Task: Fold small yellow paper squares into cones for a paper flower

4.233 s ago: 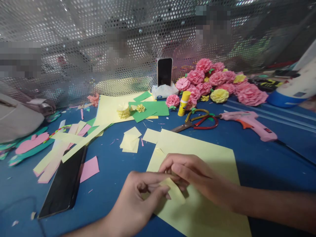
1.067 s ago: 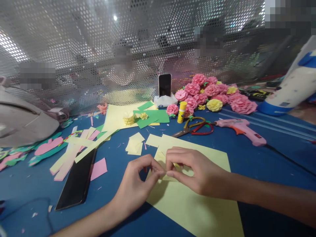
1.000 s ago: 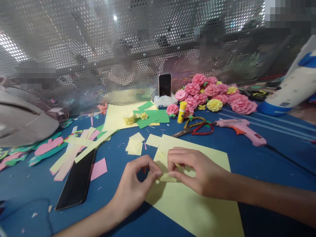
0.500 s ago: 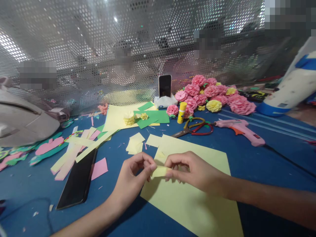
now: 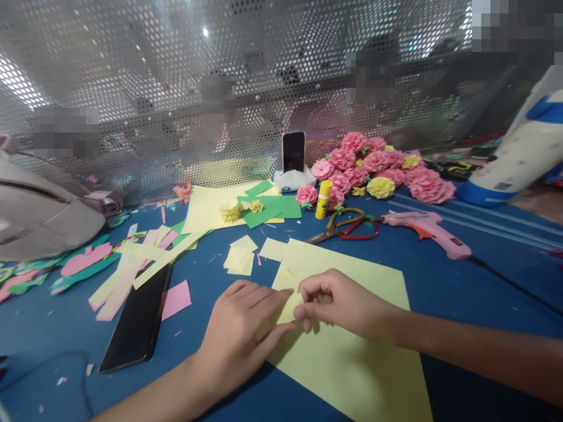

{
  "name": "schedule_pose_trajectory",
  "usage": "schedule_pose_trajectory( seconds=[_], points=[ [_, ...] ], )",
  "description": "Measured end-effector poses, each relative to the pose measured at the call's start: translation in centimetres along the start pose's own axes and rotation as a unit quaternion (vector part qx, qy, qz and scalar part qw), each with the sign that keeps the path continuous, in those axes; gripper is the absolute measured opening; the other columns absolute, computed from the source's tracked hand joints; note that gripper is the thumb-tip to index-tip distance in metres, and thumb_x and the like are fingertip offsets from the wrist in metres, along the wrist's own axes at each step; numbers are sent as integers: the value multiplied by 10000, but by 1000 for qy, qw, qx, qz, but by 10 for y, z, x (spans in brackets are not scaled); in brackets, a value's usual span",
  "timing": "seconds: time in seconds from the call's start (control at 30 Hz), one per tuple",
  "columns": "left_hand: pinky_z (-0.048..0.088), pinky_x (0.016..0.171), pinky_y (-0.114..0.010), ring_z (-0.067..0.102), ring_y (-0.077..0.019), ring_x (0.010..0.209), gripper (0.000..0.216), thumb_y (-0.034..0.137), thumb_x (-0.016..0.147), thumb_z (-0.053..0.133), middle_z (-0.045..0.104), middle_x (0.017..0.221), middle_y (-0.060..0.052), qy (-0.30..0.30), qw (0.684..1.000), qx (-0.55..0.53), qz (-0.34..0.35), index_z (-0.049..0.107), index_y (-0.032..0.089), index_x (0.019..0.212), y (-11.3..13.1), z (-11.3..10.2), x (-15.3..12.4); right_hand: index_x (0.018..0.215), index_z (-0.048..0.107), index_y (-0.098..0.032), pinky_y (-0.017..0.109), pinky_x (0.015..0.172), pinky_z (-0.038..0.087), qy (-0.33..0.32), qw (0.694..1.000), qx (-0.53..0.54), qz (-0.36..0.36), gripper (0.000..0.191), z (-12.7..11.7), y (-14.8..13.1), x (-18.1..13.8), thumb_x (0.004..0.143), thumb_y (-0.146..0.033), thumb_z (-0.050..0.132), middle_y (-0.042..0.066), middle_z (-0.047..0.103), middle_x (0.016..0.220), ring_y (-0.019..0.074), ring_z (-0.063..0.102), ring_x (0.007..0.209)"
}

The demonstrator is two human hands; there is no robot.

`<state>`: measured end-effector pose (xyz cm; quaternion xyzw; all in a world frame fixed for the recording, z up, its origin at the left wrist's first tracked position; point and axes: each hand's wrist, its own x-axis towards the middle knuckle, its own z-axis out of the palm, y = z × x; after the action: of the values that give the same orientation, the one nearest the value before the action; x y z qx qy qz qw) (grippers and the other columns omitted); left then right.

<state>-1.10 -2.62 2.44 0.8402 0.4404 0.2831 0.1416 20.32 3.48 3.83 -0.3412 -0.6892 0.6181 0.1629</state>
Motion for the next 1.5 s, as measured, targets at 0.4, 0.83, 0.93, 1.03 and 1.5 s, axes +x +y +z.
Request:
schedule_pose_trajectory(
  seconds=[0.4,0.83,0.93,1.03,1.5],
  points=[
    [503,797,-289,704,-178,789,275,191,931,604,785,884,8,-81,960,-230,-137,732,305,1147,16,-2,7,669,642,-158,237,561,462,1,1000,-6,-12,334,-1,8,0,794,-438,774,20,673,628,132,602,589],
    [458,849,-327,664,-210,912,267,190,891,621,776,954,0,-74,946,-261,-177,767,317,1074,13,-2,4,673,700,-137,210,536,445,-43,996,68,28,235,-3,9,-4,746,-329,816,1,646,580,100,565,532],
    [424,846,-328,621,-217,901,252,226,867,685,766,884,6,-87,950,-253,-162,766,329,1082,14,-2,5,659,684,-138,207,539,447,-34,997,63,27,228,-2,8,-4,755,-309,801,-2,641,576,102,571,537],
    [411,837,-316,611,-213,887,275,236,840,724,748,854,7,-93,942,-262,-188,765,325,1097,13,-3,6,641,662,-141,206,535,448,-36,997,62,28,252,-2,9,-3,738,-318,814,-2,638,566,107,578,535],
    [460,663,-212,643,-142,725,163,188,854,608,709,772,25,-80,921,-300,-235,708,202,981,7,3,1,697,552,-165,200,547,331,-22,977,-196,-75,225,-6,-4,-12,890,-263,614,-46,528,623,84,469,588]
  ],
)
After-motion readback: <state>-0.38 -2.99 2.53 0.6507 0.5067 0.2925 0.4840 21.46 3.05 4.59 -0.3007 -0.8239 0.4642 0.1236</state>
